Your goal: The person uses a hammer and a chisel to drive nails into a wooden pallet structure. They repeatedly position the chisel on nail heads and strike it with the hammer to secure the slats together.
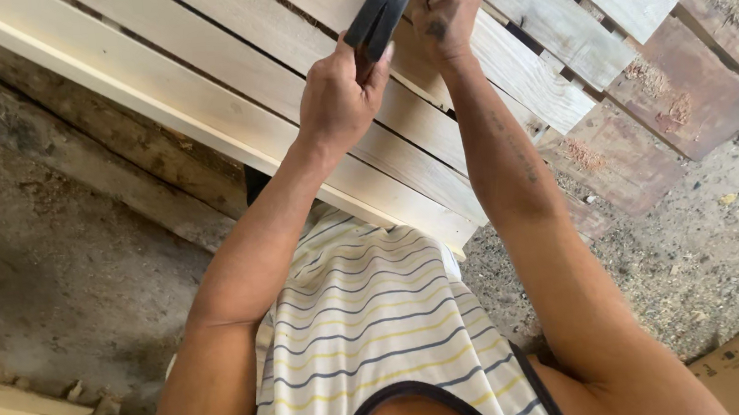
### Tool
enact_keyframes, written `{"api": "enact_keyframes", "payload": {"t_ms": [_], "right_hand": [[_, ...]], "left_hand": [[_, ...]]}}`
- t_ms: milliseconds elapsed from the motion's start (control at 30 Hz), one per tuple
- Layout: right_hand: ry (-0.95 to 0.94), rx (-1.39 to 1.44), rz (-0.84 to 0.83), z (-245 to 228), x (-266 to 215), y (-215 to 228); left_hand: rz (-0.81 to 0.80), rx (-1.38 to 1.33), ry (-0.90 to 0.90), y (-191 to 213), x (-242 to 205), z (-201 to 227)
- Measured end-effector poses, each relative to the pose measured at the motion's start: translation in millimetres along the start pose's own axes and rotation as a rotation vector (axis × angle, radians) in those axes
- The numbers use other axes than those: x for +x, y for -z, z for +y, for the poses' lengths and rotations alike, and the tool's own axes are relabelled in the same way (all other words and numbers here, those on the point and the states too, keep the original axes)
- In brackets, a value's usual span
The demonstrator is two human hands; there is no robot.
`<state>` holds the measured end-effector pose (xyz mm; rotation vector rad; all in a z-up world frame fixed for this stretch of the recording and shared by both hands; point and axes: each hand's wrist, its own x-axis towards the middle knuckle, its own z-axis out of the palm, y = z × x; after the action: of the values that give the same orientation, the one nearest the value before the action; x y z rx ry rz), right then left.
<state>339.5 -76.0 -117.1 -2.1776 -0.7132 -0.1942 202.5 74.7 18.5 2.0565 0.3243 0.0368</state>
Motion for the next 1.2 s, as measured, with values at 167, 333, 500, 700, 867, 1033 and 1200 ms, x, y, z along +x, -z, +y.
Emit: {"api": "enact_keyframes", "payload": {"t_ms": [167, 333, 500, 700, 867, 1033, 1200], "right_hand": [[0.057, -0.013, 0.066, 12, -3, -14], [-0.001, -0.165, -0.008, 26, -20, -12], [-0.14, 0.148, 0.079, -4, -17, -7], [-0.626, 1.083, -0.545, -122, -104, 11], [-0.796, 1.144, -0.632, -160, -121, 22], [-0.92, 1.361, -0.631, -142, -137, 22], [-0.959, 1.437, -0.353, -127, -162, 7]], "left_hand": [[0.04, 0.061, -0.015, -2, 2, -1], [0.055, -0.065, -0.063, -15, -5, -14], [0.087, 0.055, 0.108, -6, -13, -30], [0.137, -0.317, 0.163, 2, -101, -22], [0.211, -0.249, 0.172, 5, -114, -19], [0.368, -0.242, 0.299, -1, -133, -22], [0.4, -0.384, 0.264, -6, -128, -17]]}}
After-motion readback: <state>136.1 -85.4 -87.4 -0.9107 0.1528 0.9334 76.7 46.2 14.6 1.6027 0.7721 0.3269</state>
